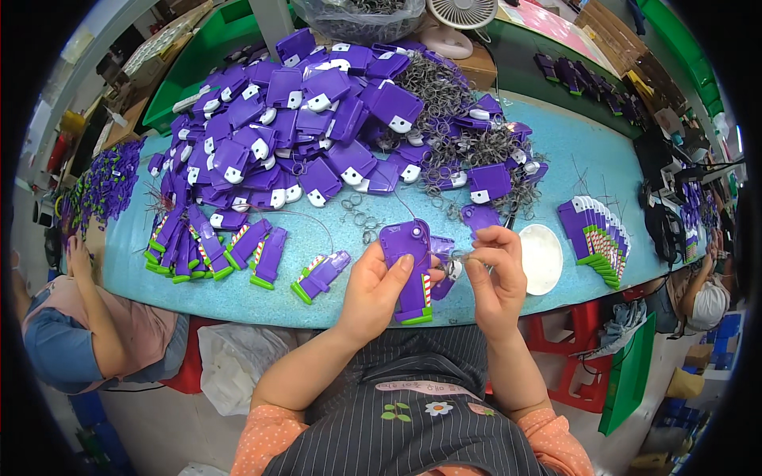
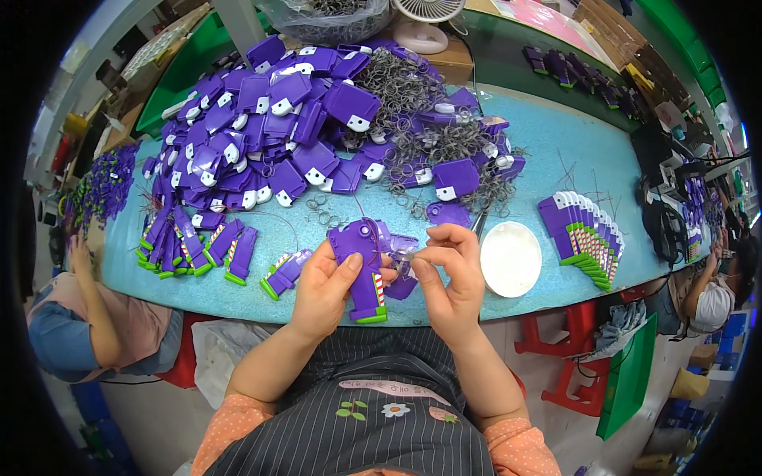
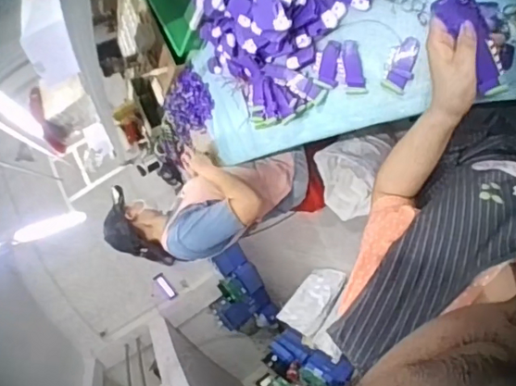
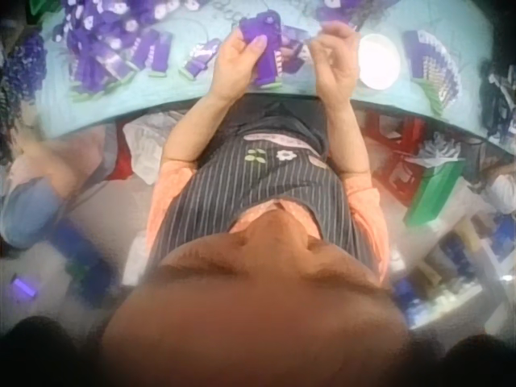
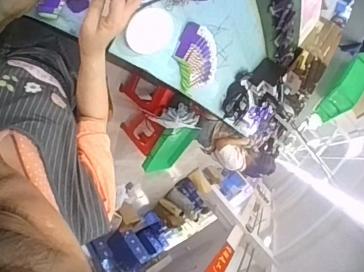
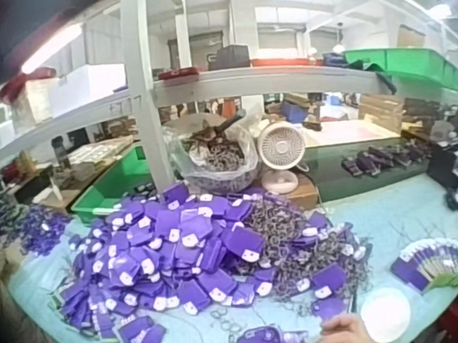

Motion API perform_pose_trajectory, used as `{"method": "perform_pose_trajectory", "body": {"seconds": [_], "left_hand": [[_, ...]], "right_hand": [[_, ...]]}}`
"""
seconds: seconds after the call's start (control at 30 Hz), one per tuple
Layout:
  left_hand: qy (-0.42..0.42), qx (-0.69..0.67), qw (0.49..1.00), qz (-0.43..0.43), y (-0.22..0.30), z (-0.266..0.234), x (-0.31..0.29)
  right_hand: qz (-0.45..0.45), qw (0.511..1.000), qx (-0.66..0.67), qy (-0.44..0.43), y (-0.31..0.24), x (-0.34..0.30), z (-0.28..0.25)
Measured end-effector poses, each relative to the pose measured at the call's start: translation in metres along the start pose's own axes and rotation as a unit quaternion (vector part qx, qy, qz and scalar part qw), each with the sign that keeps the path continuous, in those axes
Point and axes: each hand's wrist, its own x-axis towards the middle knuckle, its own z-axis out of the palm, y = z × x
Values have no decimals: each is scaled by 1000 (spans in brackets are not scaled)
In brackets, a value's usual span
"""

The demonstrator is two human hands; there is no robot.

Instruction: The person assembles purple plastic components by hand at a workstation. They pick up a purple plastic housing, insert a small white piece, and thread a thin wire through the assembly. The completed units are placed on the table alongside a large pile of similar parts.

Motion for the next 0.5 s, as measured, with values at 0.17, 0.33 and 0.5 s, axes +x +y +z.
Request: {"method": "perform_pose_trajectory", "body": {"seconds": [0.17, 0.33, 0.5], "left_hand": [[-12, -75, 996, -38, 5, -2, 1], [-94, -187, 972, -110, -4, -10, 4], [-73, -146, 985, -62, -5, -7, 2]], "right_hand": [[141, 950, 277, 17, 10, -1, 0], [119, 922, 365, -56, 13, 1, 5], [99, 962, 255, 15, 10, -2, 8]]}}
